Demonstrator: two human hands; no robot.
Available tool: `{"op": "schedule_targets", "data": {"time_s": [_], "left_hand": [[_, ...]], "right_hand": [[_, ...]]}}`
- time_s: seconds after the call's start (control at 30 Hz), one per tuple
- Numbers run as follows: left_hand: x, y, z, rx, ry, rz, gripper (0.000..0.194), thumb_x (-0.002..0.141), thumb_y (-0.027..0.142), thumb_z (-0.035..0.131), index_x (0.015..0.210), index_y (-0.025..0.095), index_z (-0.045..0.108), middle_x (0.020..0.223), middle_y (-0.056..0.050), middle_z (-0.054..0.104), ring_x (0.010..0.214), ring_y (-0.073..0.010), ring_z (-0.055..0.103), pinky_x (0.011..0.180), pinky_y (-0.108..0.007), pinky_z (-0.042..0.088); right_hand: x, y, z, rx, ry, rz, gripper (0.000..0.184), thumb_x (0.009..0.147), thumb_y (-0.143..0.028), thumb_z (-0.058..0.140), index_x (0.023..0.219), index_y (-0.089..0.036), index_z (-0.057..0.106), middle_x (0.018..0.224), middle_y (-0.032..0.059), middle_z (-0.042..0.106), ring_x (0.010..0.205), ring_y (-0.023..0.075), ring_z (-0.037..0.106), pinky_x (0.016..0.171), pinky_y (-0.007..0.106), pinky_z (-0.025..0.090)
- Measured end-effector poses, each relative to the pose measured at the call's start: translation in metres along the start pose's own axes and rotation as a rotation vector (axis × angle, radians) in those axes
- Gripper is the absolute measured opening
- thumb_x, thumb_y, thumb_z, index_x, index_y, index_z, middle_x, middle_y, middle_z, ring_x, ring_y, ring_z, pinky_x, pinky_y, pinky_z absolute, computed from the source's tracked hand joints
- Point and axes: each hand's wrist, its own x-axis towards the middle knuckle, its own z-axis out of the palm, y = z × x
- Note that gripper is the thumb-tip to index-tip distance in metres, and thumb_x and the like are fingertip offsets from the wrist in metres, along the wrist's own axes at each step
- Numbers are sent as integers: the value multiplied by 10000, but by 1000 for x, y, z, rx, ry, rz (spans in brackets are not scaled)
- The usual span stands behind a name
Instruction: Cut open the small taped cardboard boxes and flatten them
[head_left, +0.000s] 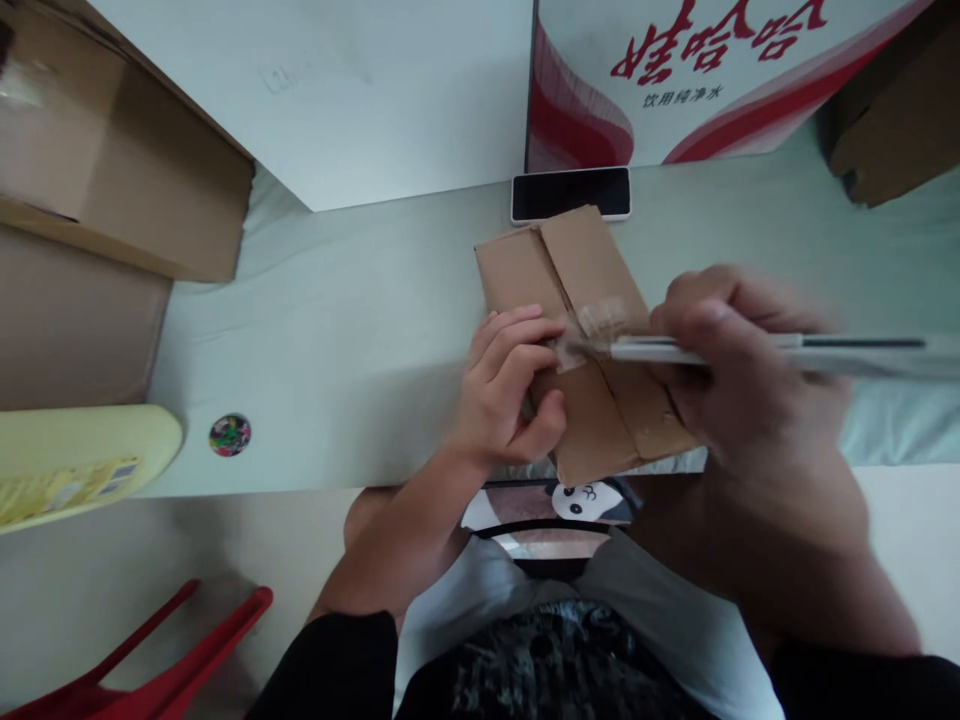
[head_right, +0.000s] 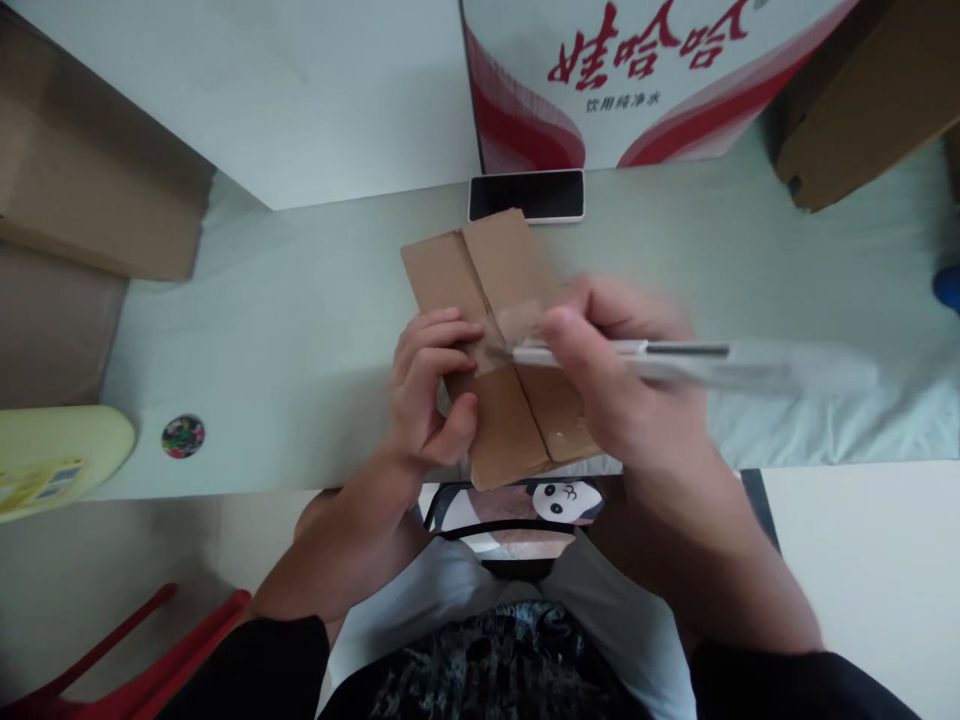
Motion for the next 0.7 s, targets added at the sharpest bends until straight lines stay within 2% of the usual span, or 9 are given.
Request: {"op": "schedule_targets", "data": {"time_s": [0.03, 0.1, 0.17, 0.23, 0.33, 0.4, 0.43, 0.6, 0.7], "left_hand": [[0, 0, 0, -3, -3, 2, 136, 976, 316, 540, 1084, 252, 591, 1213, -98, 762, 1263, -285, 676, 1147, -505, 512], [-1, 0, -1, 5, -21, 15, 211, 989, 317, 521, 1153, 243, 631, 1223, -106, 748, 1266, -289, 658, 1152, -507, 506], [-1, -1, -3, 34, -57, 35, 315, 1005, 325, 491, 1254, 238, 663, 1244, -114, 723, 1275, -294, 634, 1151, -507, 502], [-2, -1, -4, 73, -104, 46, 403, 1027, 360, 454, 1338, 239, 680, 1269, -120, 689, 1285, -302, 607, 1166, -512, 482], [-1, -2, -6, 111, -151, 47, 472, 1051, 400, 414, 1385, 230, 701, 1291, -126, 644, 1297, -304, 569, 1206, -515, 435], [-1, -2, -7, 116, -169, 45, 474, 1053, 403, 423, 1380, 223, 714, 1299, -129, 630, 1302, -300, 554, 1216, -512, 422], [-1, -2, -7, 114, -176, 43, 468, 1051, 399, 432, 1377, 225, 719, 1301, -129, 629, 1302, -299, 551, 1213, -511, 424], [-1, -1, -9, 90, -184, 16, 463, 1037, 373, 455, 1385, 240, 729, 1298, -126, 640, 1287, -310, 553, 1193, -528, 430], [0, 1, -11, 84, -195, 2, 463, 1028, 361, 471, 1399, 249, 725, 1313, -122, 640, 1286, -312, 554, 1194, -537, 424]], "right_hand": [[2, 1, 1, 95, 16, 3, 375, 928, -447, 772, 699, -225, 576, 575, -35, 448, 462, 106, 370, 399, 278, 232], [6, -1, 5, 224, 54, 10, 416, 900, -556, 781, 725, -234, 585, 526, -52, 430, 372, 107, 357, 320, 275, 220], [9, -4, 9, 247, 105, 21, 532, 853, -735, 748, 733, -235, 610, 491, -49, 461, 335, 129, 423, 296, 279, 321], [10, -5, 13, 214, 200, 43, 583, 834, -802, 715, 735, -235, 624, 497, -31, 525, 383, 155, 536, 351, 283, 450], [6, -3, 14, 133, 231, 74, 306, 891, -522, 758, 847, -227, 689, 620, -13, 666, 471, 140, 619, 421, 248, 500], [3, -2, 14, 46, 173, 73, 61, 876, -270, 725, 905, -217, 718, 700, -9, 710, 513, 116, 623, 450, 223, 477], [1, -1, 13, -2, 143, 78, 57, 867, -204, 704, 919, -215, 724, 722, -11, 710, 537, 109, 617, 473, 223, 467], [-4, 2, 9, -124, 31, -28, 92, 876, -241, 730, 960, -275, 714, 767, -25, 676, 568, 116, 542, 505, 266, 399], [-6, 4, 3, -217, -51, -39, 137, 960, -330, 668, 1093, -313, 698, 795, -20, 721, 590, 160, 637, 520, 300, 475]]}}
